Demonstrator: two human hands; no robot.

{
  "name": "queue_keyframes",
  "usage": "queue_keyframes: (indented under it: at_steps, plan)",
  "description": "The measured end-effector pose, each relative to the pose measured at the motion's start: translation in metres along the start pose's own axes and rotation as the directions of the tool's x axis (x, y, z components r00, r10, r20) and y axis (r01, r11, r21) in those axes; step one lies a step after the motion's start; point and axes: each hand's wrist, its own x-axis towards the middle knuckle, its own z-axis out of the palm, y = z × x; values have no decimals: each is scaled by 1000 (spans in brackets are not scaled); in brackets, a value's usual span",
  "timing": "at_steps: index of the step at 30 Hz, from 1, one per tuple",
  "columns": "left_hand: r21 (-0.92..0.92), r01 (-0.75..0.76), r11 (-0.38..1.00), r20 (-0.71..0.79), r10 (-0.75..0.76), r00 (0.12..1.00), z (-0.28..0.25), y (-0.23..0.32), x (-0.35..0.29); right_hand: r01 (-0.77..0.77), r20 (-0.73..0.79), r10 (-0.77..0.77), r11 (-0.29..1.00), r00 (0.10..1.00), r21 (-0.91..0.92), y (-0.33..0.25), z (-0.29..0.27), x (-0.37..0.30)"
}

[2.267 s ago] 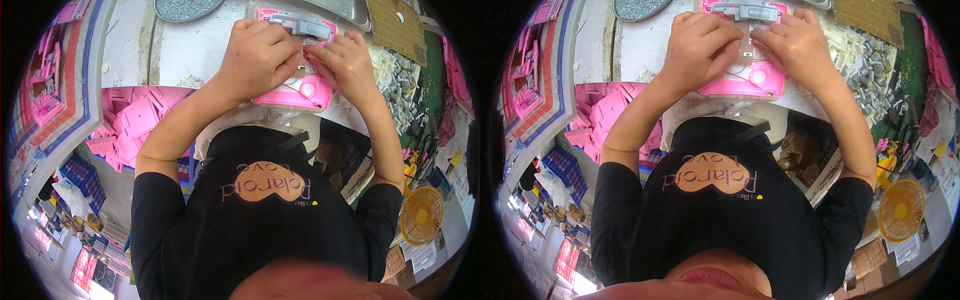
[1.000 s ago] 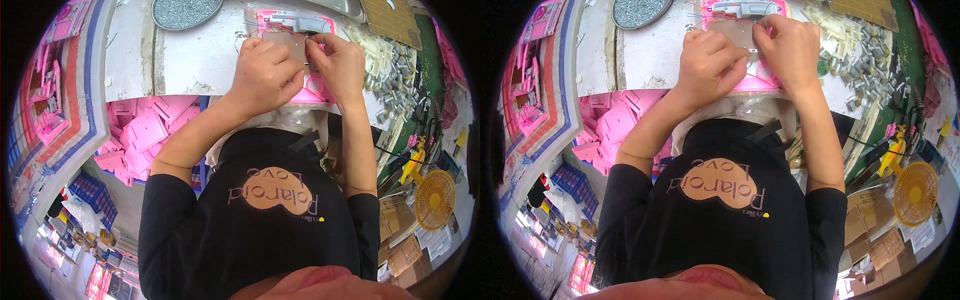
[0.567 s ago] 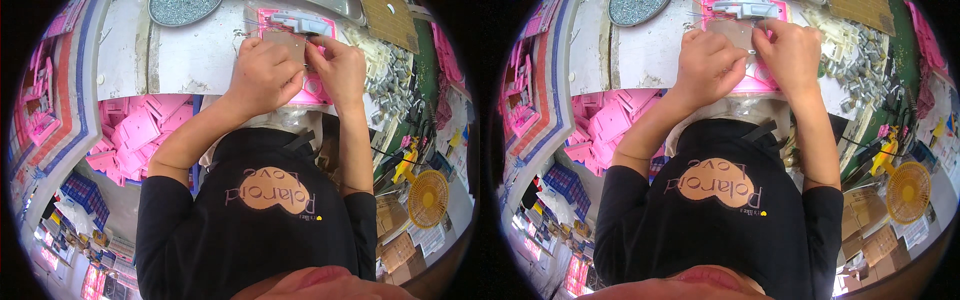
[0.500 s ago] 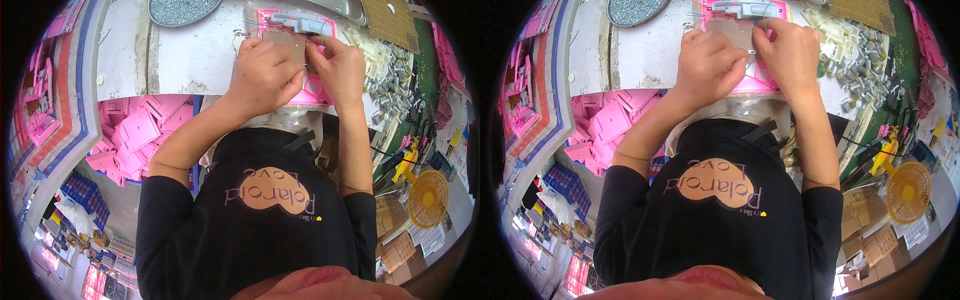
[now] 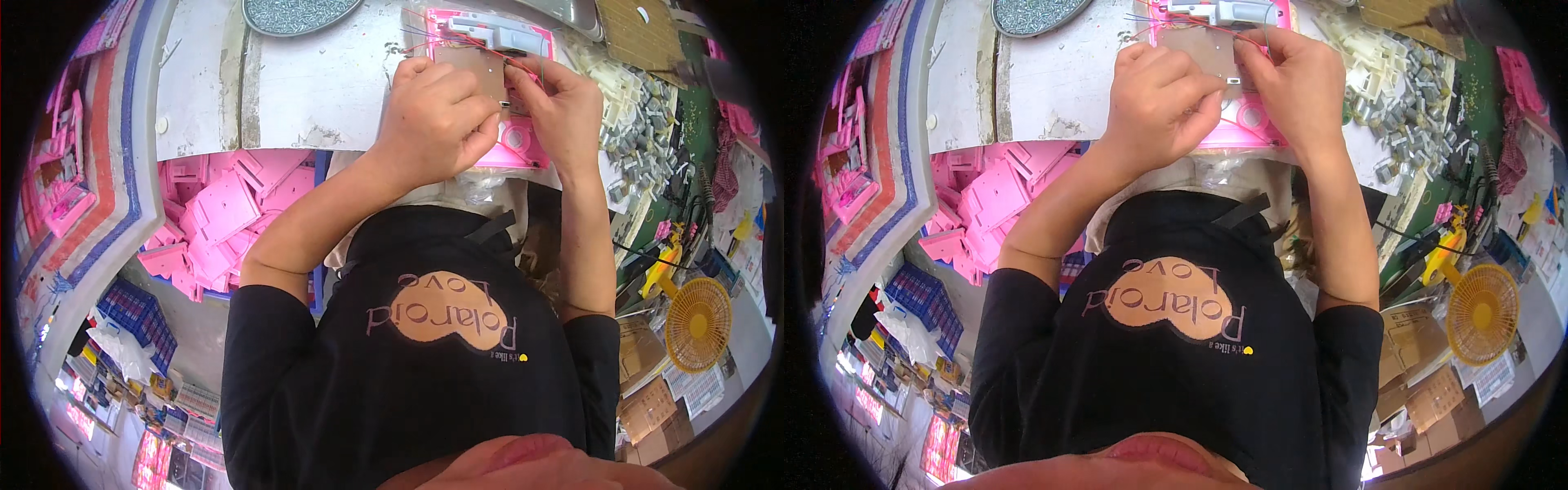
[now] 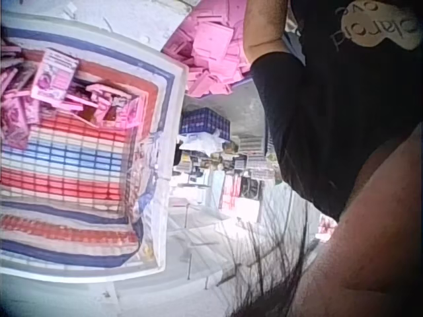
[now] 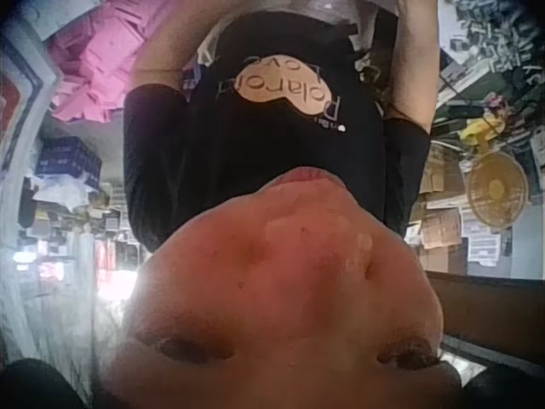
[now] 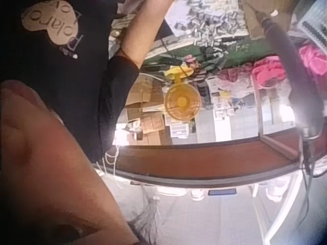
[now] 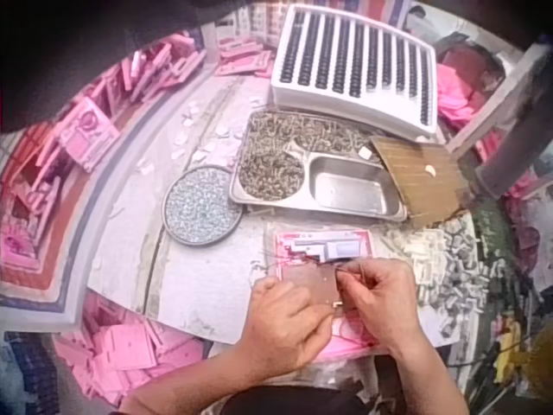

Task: Assemble a pink electronic toy using a soldering iron and an electric screwdriver.

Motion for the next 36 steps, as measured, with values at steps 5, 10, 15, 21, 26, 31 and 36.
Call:
queue_keyframes:
  at_steps: [5, 10, 15, 21, 26, 31, 36]
  plan:
    - [-11, 4, 1000, 3, -4, 1000, 0, -1, -1, -27, -14, 28, 998, 1000, 51, 5, 3, 0]
    - [3, 8, 1000, 7, -8, 1000, -1, 0, -1, 138, -46, -143, 985, 989, -107, 0, 3, -4]
    - [-1, 7, 1000, 15, -7, 1000, -2, -1, -1, 179, 17, -179, 969, 984, -173, -9, -5, 3]
    - [6, 12, 1000, 23, -12, 1000, -2, 0, -1, 275, 49, -273, 919, 961, -281, -1, -7, 8]
    - [22, 1, 1000, 4, -1, 1000, 1, -2, -2, 39, 172, -11, 987, 985, -156, -8, -16, 16]
    - [5, 6, 1000, 15, -6, 1000, -1, -2, -3, 76, 175, -31, 963, 984, -260, -13, -14, 15]
    - [9, 2, 1000, 26, -2, 1000, 0, -3, -3, 395, 240, -314, 744, 919, -539, -23, -18, 17]
